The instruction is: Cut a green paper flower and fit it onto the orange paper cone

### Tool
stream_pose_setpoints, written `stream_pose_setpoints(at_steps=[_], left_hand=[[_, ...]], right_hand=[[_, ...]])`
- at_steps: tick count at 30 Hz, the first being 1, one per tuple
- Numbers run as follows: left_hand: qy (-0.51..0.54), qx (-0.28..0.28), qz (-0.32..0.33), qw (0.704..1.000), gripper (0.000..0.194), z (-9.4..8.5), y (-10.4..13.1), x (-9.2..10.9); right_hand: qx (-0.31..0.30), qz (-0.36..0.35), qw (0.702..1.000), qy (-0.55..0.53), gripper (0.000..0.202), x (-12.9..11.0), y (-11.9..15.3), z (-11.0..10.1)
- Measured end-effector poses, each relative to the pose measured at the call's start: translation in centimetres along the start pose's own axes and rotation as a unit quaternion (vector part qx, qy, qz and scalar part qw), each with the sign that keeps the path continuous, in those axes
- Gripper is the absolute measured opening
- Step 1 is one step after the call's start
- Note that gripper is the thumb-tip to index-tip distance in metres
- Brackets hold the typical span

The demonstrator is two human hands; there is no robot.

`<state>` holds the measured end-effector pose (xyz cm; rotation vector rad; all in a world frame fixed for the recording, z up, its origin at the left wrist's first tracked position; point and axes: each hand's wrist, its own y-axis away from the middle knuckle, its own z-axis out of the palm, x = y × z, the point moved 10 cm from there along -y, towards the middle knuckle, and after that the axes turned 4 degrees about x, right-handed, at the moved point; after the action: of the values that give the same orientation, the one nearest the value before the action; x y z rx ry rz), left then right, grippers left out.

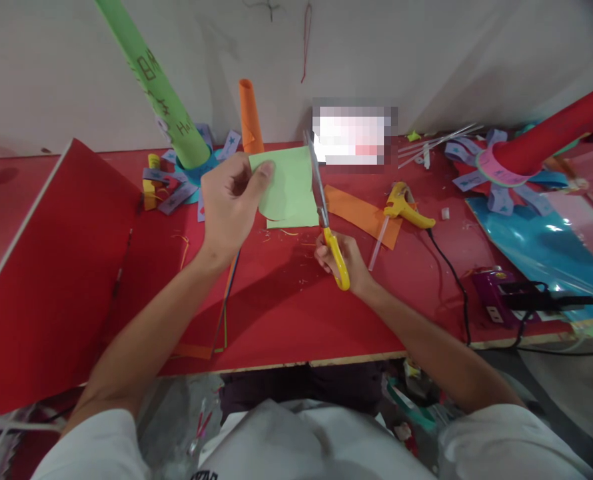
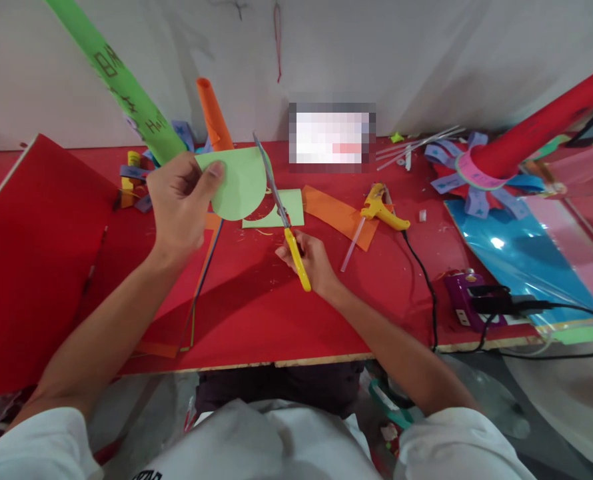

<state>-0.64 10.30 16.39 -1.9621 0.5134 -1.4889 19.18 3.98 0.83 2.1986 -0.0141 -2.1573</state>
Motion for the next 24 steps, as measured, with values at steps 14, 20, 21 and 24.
stream_pose_setpoints(at_steps=[14, 20, 21, 24], left_hand=[[0.013, -0.080, -0.020, 0.996, 0.045, 1.3, -0.3, -0.7], [0.000, -0.063, -0.035, 0.997, 0.046, 0.6, -0.7, -1.0], [-0.003, -0.062, -0.035, 0.997, 0.046, 0.5, -0.8, -1.0], [-0.006, -0.059, -0.030, 0.998, 0.047, 0.3, -1.1, -1.1]], right_hand=[[-0.007, 0.013, 1.000, -0.021, 0.075, 0.5, 0.1, 0.5], [0.008, 0.023, 1.000, -0.007, 0.070, 0.7, 0.0, 0.0], [0.011, 0.024, 1.000, 0.000, 0.068, 0.7, 0.0, -0.1], [0.016, 0.030, 0.999, 0.009, 0.066, 0.5, 0.1, -0.3]])
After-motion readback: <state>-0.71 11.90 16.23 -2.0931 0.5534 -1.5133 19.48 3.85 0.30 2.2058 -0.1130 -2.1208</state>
